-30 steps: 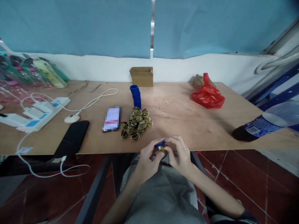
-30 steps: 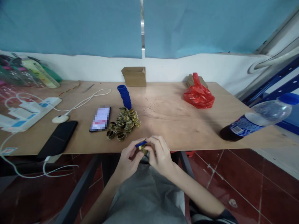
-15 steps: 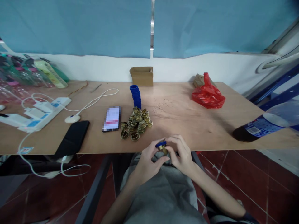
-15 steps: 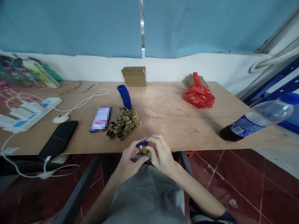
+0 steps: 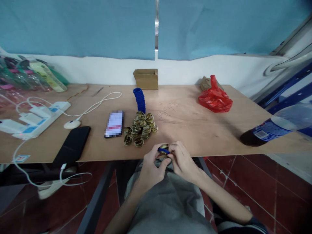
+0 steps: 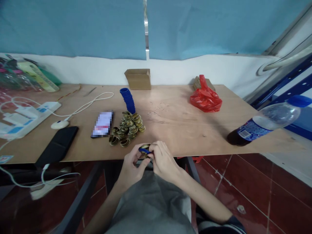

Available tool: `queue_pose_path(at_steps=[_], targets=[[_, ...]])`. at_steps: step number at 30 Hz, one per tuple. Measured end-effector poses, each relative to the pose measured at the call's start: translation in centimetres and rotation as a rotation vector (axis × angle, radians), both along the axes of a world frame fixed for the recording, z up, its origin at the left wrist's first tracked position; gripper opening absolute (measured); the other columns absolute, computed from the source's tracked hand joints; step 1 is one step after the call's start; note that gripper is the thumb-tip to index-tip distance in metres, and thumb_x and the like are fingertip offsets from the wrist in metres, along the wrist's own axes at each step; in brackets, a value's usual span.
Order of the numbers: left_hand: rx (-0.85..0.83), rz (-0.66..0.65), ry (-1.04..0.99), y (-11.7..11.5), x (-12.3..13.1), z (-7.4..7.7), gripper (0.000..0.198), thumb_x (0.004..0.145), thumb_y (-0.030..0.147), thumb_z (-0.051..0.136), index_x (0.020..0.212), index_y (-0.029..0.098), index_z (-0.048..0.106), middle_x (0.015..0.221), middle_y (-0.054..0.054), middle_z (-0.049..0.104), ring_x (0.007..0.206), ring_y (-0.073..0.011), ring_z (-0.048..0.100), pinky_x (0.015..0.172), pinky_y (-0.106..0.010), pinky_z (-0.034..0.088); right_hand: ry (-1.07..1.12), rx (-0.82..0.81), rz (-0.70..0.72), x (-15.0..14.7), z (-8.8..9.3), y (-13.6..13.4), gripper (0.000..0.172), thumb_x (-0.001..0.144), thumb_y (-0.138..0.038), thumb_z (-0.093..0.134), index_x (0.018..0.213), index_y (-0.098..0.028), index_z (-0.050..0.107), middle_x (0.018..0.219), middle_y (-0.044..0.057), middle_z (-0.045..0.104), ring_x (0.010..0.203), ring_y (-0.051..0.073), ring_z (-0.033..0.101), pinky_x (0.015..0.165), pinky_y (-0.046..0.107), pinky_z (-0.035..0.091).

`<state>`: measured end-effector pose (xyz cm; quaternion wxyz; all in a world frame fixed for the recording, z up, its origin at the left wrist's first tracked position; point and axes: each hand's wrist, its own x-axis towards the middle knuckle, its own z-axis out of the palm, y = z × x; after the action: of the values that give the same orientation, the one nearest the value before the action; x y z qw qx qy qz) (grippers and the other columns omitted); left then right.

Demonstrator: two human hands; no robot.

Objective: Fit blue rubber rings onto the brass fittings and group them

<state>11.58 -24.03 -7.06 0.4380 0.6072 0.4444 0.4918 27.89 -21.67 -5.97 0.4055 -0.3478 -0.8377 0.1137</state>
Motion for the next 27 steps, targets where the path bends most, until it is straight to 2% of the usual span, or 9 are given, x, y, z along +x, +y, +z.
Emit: queue_pose_path(at_steps=[4,8,12,15,17,19,22,24,27], targets=[[0.013,0.013,-0.015,0.5,-0.6,-0.4,0.037,0.093,0.020,0.060,0.130,0.020,0.057,0.123,-0.010,0.072,0.114,-0.0241,0.070,0.098,-0.034,0.057,0.019,0.033,-0.015,0.1,0.4,-0.4,0.017,0.099,-0.013,0.050,0.114,-0.021,0.054,0.099,0.009,0.064,0.089,0.023,0.061,0.077,0.038,0.053],[-0.016,0.027,-0.011,0.9,-1.6,0.2,0.038,0.100,0.023,0.051,0.137,0.019,0.057,0.119,-0.010,0.075,0.111,-0.0233,0.072,0.099,-0.033,0.057,0.195,0.012,-0.045,0.6,1.1,-0.4,0.023,0.100,-0.013,0.049,0.119,-0.023,0.057,0.101,0.008,0.066,0.092,0.022,0.064,0.081,0.038,0.053],[-0.032,-0.101,-0.041,0.7,-1.7,0.6,0.046,0.100,0.026,0.051,0.146,0.021,0.049,0.124,-0.010,0.073,0.106,-0.0234,0.074,0.090,-0.033,0.061,0.251,-0.219,-0.042,0.9,1.4,0.1,0.016,0.101,-0.022,0.053,0.114,-0.023,0.061,0.093,0.005,0.062,0.085,0.020,0.062,0.078,0.035,0.052],[-0.084,-0.163,-0.137,0.4,-1.3,0.2,0.050,0.101,0.027,0.050,0.150,0.024,0.041,0.120,-0.009,0.074,0.099,-0.0223,0.076,0.088,-0.035,0.063,0.282,-0.369,0.042,0.8,1.4,0.4,0.012,0.102,-0.029,0.054,0.096,-0.021,0.063,0.089,0.004,0.058,0.081,0.018,0.058,0.074,0.032,0.051],[-0.108,-0.124,-0.165,0.4,-1.0,-0.1,0.047,0.101,0.027,0.050,0.147,0.024,0.040,0.111,-0.008,0.076,0.093,-0.0207,0.076,0.087,-0.036,0.063,0.351,-0.445,0.069,0.6,1.4,0.5,0.020,0.102,-0.033,0.055,0.087,-0.021,0.058,0.083,0.002,0.054,0.076,0.016,0.054,0.069,0.029,0.049],[-0.094,-0.052,-0.140,0.5,-0.8,-0.2,0.039,0.101,0.026,0.050,0.139,0.023,0.046,0.108,-0.007,0.076,0.093,-0.0194,0.076,0.086,-0.034,0.062,0.418,-0.503,0.068,0.4,1.2,0.5,0.026,0.101,-0.039,0.056,0.083,-0.021,0.053,0.078,-0.001,0.049,0.070,0.014,0.050,0.064,0.026,0.047],[-0.040,0.002,-0.100,0.7,-0.7,-0.1,0.035,0.095,0.024,0.059,0.129,0.022,0.054,0.115,-0.008,0.075,0.102,-0.0198,0.074,0.090,-0.034,0.060,0.478,-0.500,0.038,0.2,0.6,0.5,0.029,0.100,-0.045,0.057,0.084,-0.022,0.049,0.075,-0.003,0.045,0.066,0.013,0.046,0.060,0.024,0.044],[-0.031,0.029,-0.099,0.8,-0.6,0.0,0.039,0.088,0.023,0.069,0.125,0.022,0.058,0.119,-0.008,0.074,0.110,-0.0215,0.072,0.095,-0.035,0.059,0.468,-0.486,0.034,0.2,0.2,0.4,0.028,0.100,-0.045,0.058,0.085,-0.022,0.050,0.077,-0.002,0.045,0.068,0.013,0.046,0.061,0.024,0.044],[-0.058,0.101,-0.123,0.8,-0.2,0.1,0.042,0.080,0.023,0.078,0.119,0.021,0.063,0.116,-0.007,0.076,0.108,-0.0231,0.073,0.095,-0.035,0.060,0.424,-0.478,0.035,0.3,-0.4,0.3,0.024,0.100,-0.041,0.057,0.087,-0.022,0.050,0.081,-0.001,0.048,0.073,0.014,0.049,0.067,0.026,0.045]])
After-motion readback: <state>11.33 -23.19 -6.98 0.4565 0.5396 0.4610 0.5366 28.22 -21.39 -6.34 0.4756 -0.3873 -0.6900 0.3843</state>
